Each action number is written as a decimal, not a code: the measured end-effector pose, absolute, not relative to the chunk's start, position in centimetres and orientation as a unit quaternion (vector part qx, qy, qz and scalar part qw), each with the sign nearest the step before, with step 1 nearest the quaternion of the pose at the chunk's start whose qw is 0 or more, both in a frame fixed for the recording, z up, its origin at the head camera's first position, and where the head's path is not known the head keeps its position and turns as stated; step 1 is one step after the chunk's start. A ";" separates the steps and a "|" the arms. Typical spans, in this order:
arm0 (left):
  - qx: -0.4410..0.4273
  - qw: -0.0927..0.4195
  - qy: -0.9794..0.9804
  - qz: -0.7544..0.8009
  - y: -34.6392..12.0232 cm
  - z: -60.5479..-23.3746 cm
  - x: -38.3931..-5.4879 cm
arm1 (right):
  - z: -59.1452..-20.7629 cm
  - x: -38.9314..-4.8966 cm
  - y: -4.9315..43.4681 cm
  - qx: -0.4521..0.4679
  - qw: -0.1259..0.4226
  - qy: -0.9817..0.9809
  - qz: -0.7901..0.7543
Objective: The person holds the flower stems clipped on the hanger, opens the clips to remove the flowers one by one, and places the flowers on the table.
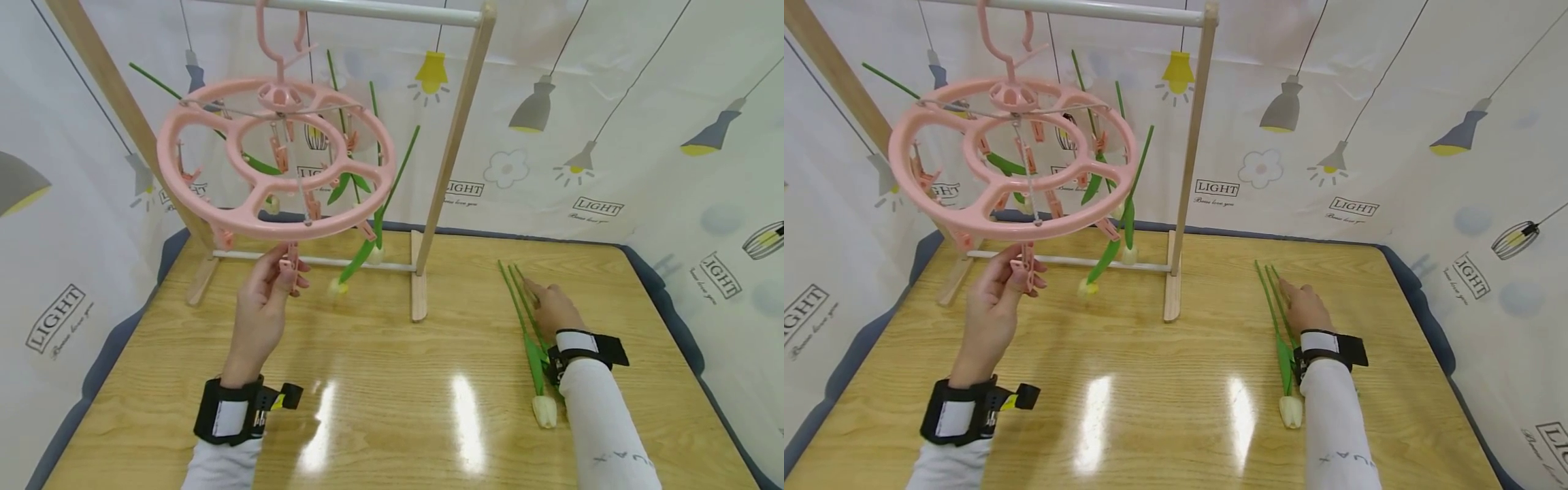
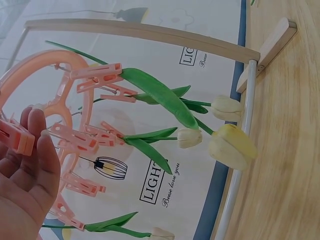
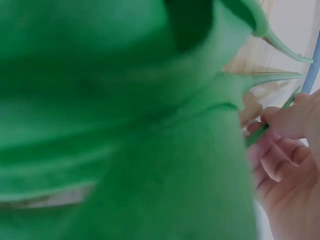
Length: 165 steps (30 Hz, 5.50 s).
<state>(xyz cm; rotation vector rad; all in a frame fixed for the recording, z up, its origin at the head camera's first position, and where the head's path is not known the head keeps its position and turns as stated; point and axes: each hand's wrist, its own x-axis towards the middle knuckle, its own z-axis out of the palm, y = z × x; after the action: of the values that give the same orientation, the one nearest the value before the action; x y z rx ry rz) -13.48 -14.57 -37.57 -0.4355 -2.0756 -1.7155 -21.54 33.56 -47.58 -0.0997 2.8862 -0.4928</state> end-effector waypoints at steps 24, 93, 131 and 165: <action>-0.193 0.208 -0.726 -0.627 -14.3 -36.9 -13.1 | -42.6 -22.4 32.1 -0.104 0.094 0.973 -0.185; -0.179 0.162 -0.704 -0.668 -14.0 -36.7 -13.1 | -34.8 -20.5 7.9 -0.298 0.025 0.782 -0.547; -0.168 0.081 -0.701 -0.688 -9.3 -36.0 -15.4 | -35.4 -19.7 6.6 -0.348 -0.033 0.810 -0.471; -0.185 0.122 -0.708 -0.671 -11.1 -37.6 -15.2 | -32.6 -19.7 8.7 -0.334 0.005 0.675 -0.658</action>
<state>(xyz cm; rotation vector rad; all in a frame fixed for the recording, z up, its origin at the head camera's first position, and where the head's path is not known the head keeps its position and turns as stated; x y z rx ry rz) -15.20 -11.13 -37.58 -0.5415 -2.0661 -1.9584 -19.69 8.73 -32.61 -1.0446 2.1153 -2.0603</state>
